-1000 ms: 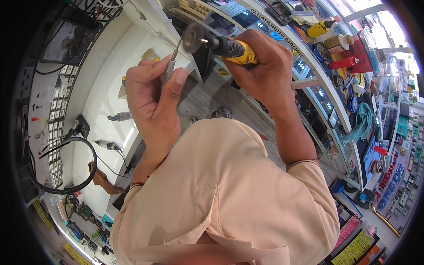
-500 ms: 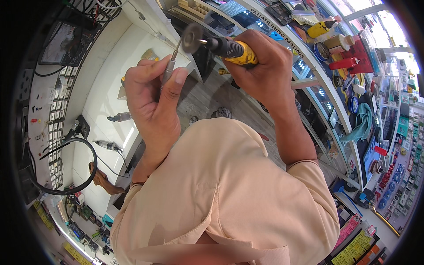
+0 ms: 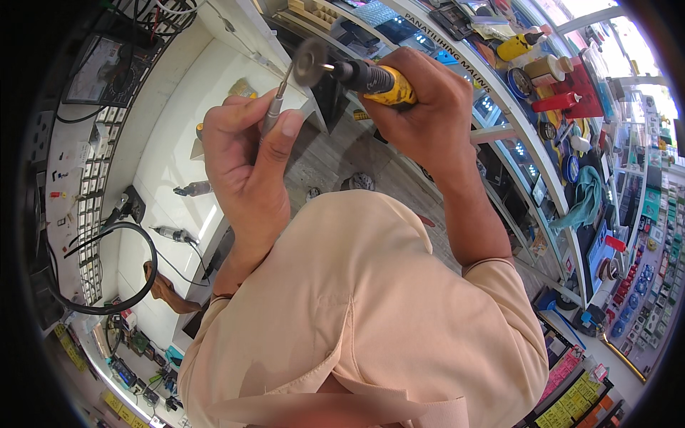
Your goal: The person uses a rotary tool to grind a small metal component with a blue cap, then switches to a different rotary tool to grind the metal jaws of a pair of scissors. The person holds the items with one hand while operating the tool with the other, rotating the items to access different surfaces.
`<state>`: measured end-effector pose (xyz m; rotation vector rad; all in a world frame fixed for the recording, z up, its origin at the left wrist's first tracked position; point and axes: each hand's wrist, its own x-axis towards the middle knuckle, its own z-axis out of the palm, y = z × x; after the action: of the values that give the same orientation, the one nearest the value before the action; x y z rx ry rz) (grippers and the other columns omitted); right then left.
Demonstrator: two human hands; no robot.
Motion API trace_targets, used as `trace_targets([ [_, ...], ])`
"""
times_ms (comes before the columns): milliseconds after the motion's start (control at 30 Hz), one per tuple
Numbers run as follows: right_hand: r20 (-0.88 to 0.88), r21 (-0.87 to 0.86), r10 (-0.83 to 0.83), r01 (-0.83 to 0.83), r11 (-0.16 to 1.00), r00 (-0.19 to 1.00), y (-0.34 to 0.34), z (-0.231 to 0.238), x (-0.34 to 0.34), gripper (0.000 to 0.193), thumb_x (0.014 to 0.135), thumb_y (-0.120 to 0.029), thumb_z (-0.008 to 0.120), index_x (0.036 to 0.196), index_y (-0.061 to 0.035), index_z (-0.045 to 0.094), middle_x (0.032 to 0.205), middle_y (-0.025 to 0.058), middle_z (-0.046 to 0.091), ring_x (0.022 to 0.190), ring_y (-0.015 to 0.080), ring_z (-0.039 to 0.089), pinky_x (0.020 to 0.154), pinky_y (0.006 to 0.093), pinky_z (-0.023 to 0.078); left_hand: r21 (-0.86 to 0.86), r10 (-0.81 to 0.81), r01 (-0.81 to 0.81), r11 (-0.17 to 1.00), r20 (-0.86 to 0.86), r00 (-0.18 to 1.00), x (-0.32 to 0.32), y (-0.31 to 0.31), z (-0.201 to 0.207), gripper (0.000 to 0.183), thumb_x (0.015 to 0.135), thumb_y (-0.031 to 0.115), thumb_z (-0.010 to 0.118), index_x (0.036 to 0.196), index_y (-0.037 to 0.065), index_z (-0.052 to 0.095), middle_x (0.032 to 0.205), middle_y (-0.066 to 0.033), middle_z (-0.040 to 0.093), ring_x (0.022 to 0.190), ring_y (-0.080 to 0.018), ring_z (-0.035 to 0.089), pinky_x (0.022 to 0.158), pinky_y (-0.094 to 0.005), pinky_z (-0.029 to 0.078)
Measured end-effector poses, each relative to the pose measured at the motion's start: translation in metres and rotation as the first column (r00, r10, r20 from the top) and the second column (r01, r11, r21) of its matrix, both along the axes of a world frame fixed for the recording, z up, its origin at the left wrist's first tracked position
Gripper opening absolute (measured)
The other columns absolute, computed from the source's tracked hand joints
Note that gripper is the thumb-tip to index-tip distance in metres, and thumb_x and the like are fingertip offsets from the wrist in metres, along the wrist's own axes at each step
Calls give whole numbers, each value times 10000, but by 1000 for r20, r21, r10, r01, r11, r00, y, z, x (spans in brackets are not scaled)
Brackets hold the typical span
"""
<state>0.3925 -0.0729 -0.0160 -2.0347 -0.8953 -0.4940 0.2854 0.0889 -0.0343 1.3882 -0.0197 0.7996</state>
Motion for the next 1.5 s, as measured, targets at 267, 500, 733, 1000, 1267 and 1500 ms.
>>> trace_targets([
  [267,-22,-7,4,-4,1000,1000,-2,1,-1,200,734,-77,821,898,-72,706,750,60,676,657,201,677,620,306,529,-43,-41,40,998,-25,999,-4,-1,3,197,927,10,749,1090,-12,641,877,27,502,734,-29,419,695,-158,355],
  [500,24,43,61,-62,997,998,-2,-2,1,238,739,-65,814,921,0,676,725,57,629,639,108,572,627,265,496,-67,-108,97,993,-184,977,-14,2,9,236,966,62,717,1172,18,610,1086,-34,613,942,-71,535,849,-212,415],
  [733,37,26,62,-63,998,997,-3,-2,2,265,729,-82,824,935,-7,676,719,60,620,626,127,565,623,281,497,-157,-133,108,982,-154,979,-12,-1,14,225,979,108,722,1143,-25,645,897,42,559,759,-18,449,696,-167,367],
  [1000,15,21,33,-34,999,999,-1,-1,1,247,715,-79,828,916,-52,688,736,61,649,636,178,630,610,300,510,-177,-174,143,974,-171,970,-15,0,17,227,997,126,700,1160,-22,649,947,28,623,761,-12,451,696,-169,373],
  [1267,1,35,38,-38,999,999,0,-2,2,241,709,-79,834,902,-74,690,737,61,656,630,200,661,592,312,508,-250,-217,172,953,-165,962,-16,0,18,200,1013,121,673,1156,-18,649,989,16,679,730,5,428,658,-156,355],
  [1500,-2,16,28,-28,999,1000,1,-1,3,245,707,-72,833,905,-71,690,744,60,661,639,198,665,599,307,514,-222,-262,223,949,-170,950,-14,6,18,216,1027,130,651,1175,-27,648,1043,-4,707,722,16,417,635,-147,341],
])
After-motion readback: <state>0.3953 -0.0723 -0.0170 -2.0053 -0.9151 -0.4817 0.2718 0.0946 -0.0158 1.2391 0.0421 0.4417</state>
